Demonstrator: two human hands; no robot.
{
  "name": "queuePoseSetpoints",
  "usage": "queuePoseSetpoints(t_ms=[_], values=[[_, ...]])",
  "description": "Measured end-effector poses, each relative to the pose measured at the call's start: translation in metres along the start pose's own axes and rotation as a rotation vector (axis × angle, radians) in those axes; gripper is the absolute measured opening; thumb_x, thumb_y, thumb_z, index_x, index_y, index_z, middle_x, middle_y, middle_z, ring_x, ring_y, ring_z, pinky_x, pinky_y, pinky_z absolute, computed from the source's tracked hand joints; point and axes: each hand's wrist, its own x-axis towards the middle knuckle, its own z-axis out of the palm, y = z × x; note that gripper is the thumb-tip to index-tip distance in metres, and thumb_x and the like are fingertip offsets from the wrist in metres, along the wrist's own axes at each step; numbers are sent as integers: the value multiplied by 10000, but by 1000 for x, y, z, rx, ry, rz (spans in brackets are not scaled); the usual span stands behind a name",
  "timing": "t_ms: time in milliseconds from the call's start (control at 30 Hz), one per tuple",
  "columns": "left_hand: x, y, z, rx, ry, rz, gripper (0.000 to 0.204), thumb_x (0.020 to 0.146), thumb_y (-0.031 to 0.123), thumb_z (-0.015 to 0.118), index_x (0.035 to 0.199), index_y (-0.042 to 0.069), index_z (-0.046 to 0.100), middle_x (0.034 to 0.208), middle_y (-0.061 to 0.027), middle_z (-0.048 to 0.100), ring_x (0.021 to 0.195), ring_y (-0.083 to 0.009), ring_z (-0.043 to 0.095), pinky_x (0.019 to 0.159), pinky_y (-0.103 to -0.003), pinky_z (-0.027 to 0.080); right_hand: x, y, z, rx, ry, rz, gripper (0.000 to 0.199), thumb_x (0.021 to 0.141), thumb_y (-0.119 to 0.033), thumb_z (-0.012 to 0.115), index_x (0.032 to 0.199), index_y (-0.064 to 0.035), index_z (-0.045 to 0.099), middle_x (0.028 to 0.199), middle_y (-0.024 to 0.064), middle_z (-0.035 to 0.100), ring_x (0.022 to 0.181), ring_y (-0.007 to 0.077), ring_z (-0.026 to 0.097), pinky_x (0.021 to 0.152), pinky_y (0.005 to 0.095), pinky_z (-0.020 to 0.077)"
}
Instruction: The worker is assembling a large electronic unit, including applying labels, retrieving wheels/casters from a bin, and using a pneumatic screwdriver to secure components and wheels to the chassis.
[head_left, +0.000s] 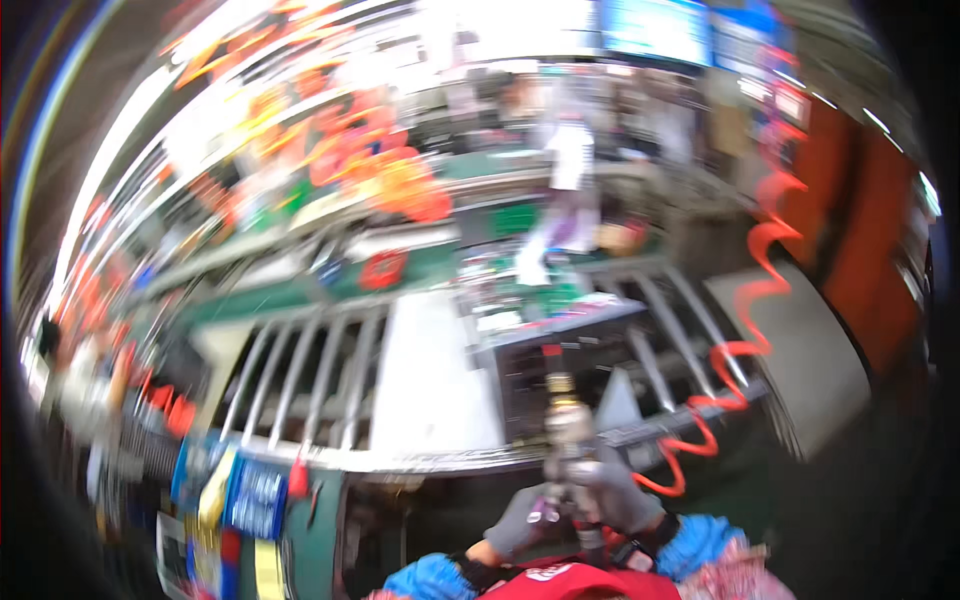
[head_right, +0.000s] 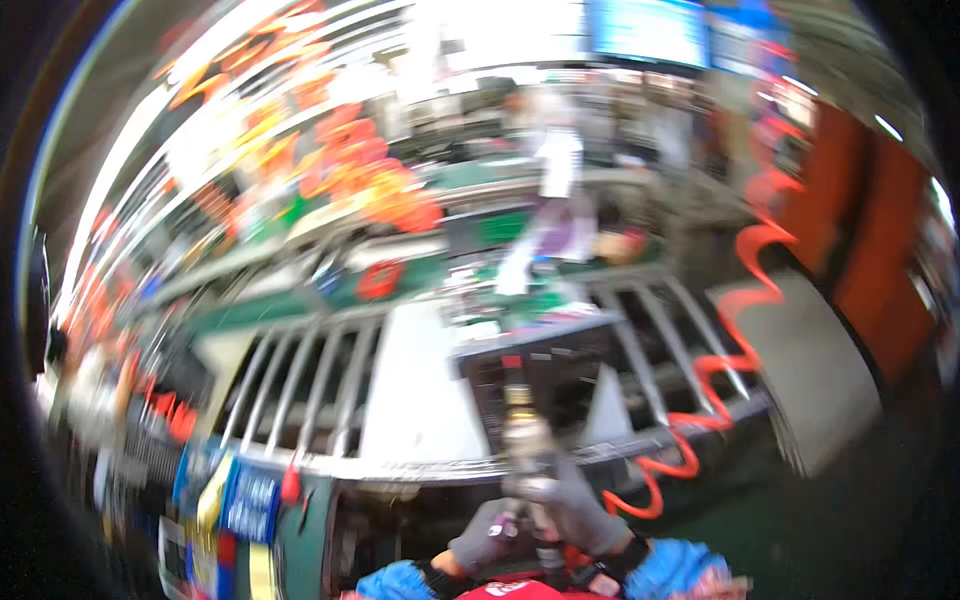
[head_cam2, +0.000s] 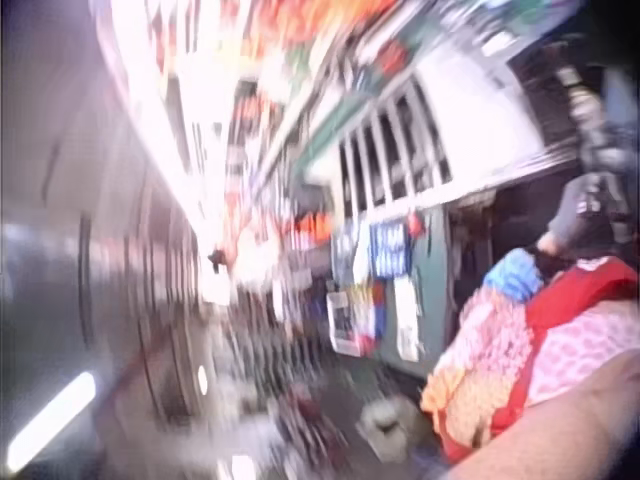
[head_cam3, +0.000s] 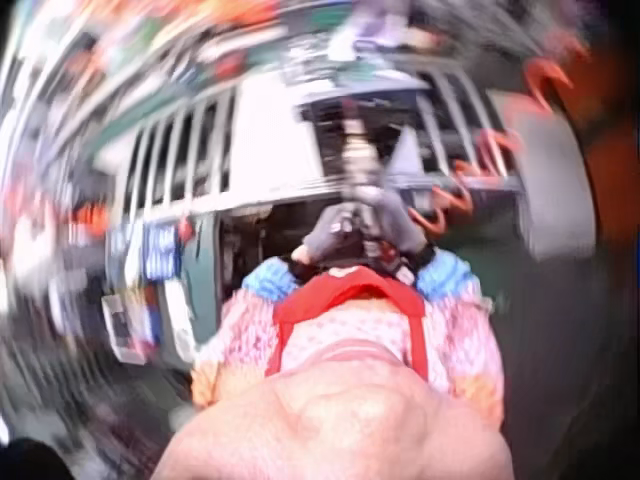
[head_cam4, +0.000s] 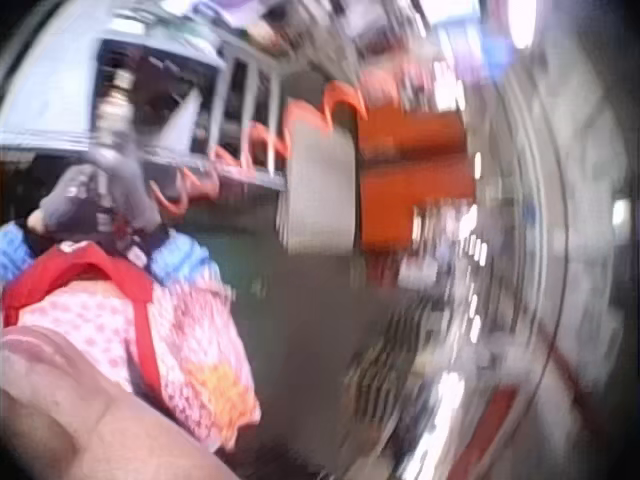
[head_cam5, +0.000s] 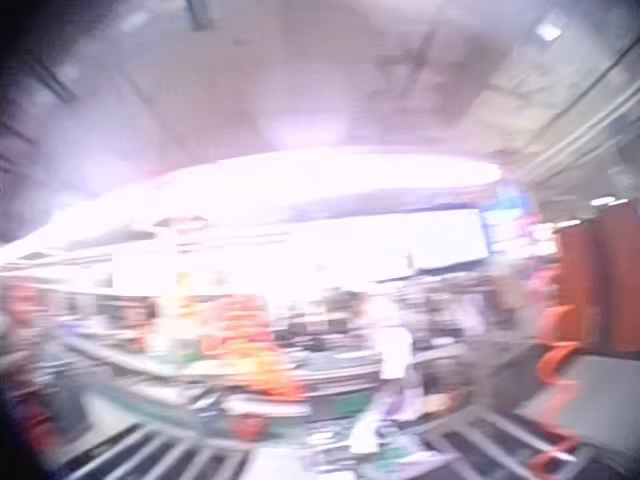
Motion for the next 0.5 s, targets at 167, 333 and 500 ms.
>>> queuePoseSetpoints(t_ms=[167,333,500], values=[[-7,-19,-4,584,312,302,280,860,165,623,1092,10,603,984,-140,676,873,-206,632,806,-356,489,13,19,19,-94,-100,-62,467,727,-279,650,1042,25,489,848,98,561,668,193,633,601,331,558],[-19,-17,1,484,434,362,246,827,227,664,944,18,607,794,-153,632,733,-255,608,711,-379,488,22,28,20,-345,-198,-80,515,813,-375,661,1122,-27,442,824,71,528,611,148,563,510,293,505],[-52,-19,-24,16,773,-11,412,915,441,574,774,53,590,630,-46,527,511,-146,477,459,-334,378,44,42,1,-398,-314,10,469,840,-327,645,1119,-11,439,807,71,536,556,124,551,474,259,496]])
